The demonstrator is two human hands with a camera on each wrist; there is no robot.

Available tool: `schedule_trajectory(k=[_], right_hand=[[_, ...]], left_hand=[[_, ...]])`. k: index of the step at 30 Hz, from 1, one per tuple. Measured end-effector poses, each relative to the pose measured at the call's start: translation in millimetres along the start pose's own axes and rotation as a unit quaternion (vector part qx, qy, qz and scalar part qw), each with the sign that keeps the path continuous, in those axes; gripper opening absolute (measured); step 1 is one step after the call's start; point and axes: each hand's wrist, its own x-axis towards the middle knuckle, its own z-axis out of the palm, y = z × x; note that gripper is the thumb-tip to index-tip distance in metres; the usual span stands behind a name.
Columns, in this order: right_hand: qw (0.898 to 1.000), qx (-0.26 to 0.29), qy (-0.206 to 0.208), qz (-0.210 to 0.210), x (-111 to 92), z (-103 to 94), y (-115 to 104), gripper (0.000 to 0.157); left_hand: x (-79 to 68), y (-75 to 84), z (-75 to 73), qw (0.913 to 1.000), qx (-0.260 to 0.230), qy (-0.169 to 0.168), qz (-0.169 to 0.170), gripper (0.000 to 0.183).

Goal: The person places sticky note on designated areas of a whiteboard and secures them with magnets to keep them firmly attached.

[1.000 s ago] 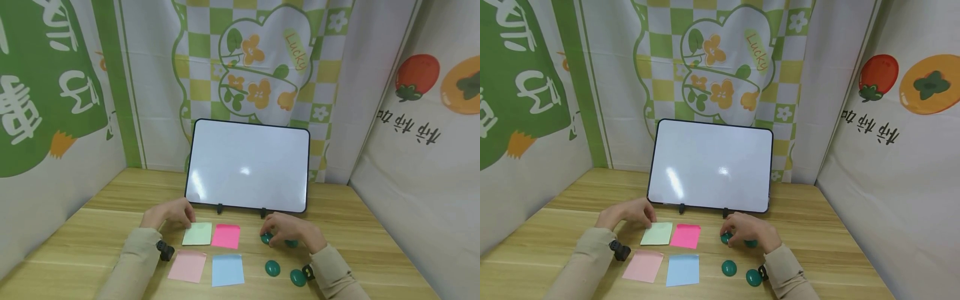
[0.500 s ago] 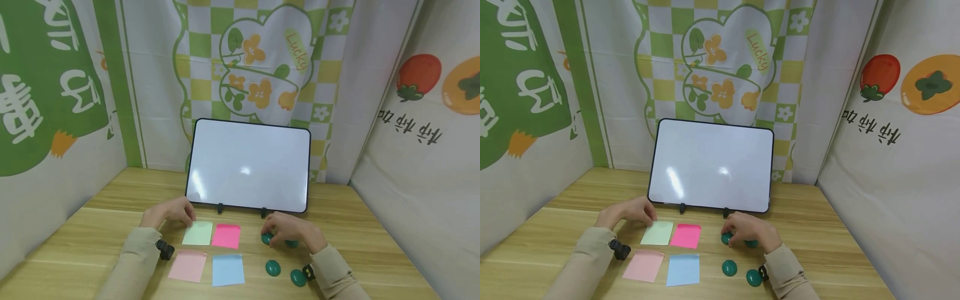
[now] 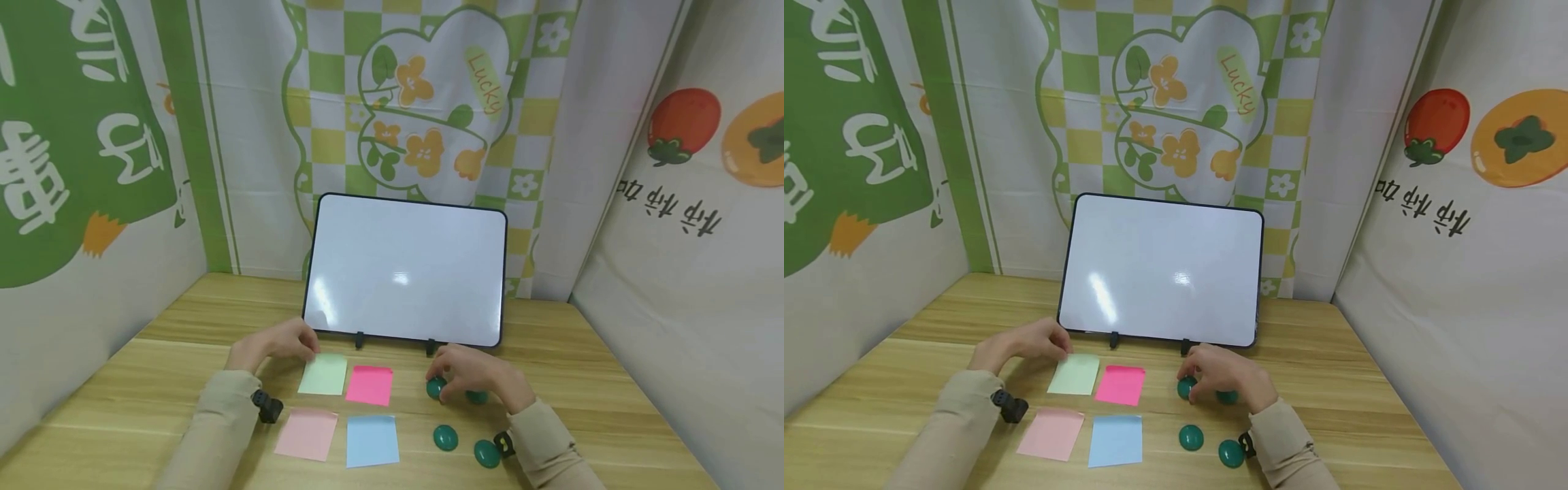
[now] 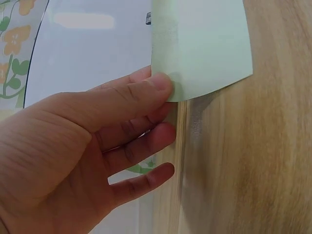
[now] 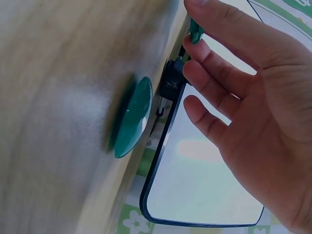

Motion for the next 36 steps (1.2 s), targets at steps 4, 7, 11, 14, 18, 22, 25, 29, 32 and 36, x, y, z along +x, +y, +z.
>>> schedule_trajectory(k=[4,7,11,14,18,22,25,29,32,36], right_hand=[[1.0,0.004,0.003,0.0,1.1,-1.1,-0.5,0.033],[1.0,0.005,0.008,-0.002,0.4,-1.2,-2.2,0.033],[1.0,0.001,0.017,-0.007,-1.2,-1.7,-4.8,0.033],[1.0,-0.003,0.021,-0.01,-1.7,-2.6,-6.0,0.033],[1.0,-0.002,0.026,-0.011,-1.5,-3.9,-5.7,0.034],[0.999,-0.005,0.033,-0.014,-1.8,-4.6,-4.0,0.035],[0.999,-0.013,0.04,-0.019,-2.6,-5.1,-3.1,0.035],[0.998,-0.017,0.047,-0.025,-4.0,-6.8,-3.8,0.035],[0.998,-0.018,0.052,-0.03,-4.8,-8.3,-5.1,0.034],[0.997,-0.025,0.062,-0.037,-5.6,-10.0,-6.7,0.034]], left_hand=[[-1.2,-0.6,-1.6,1.0,0.002,0.005,0.005,0.005],[-1.6,-0.3,-2.1,0.9999,0.001,0.009,0.008,0.006],[-2.4,1.3,-3.2,0.9997,-0.006,0.017,0.014,0.007],[-2.3,2.5,-4.4,0.9995,-0.014,0.024,0.011,0.008],[-1.1,3.7,-6.1,0.9992,-0.017,0.034,0.013,0.009],[1.3,4.2,-7.3,0.9985,-0.007,0.044,0.031,0.01],[3.2,5.0,-8.1,0.9978,0.003,0.054,0.038,0.01],[4.7,7.6,-9.3,0.997,0.017,0.067,0.036,0.01],[5.4,10.2,-9.9,0.997,0.019,0.071,0.024,0.01],[7.3,12.3,-9.9,0.9969,0.022,0.075,0.01,0.011]])
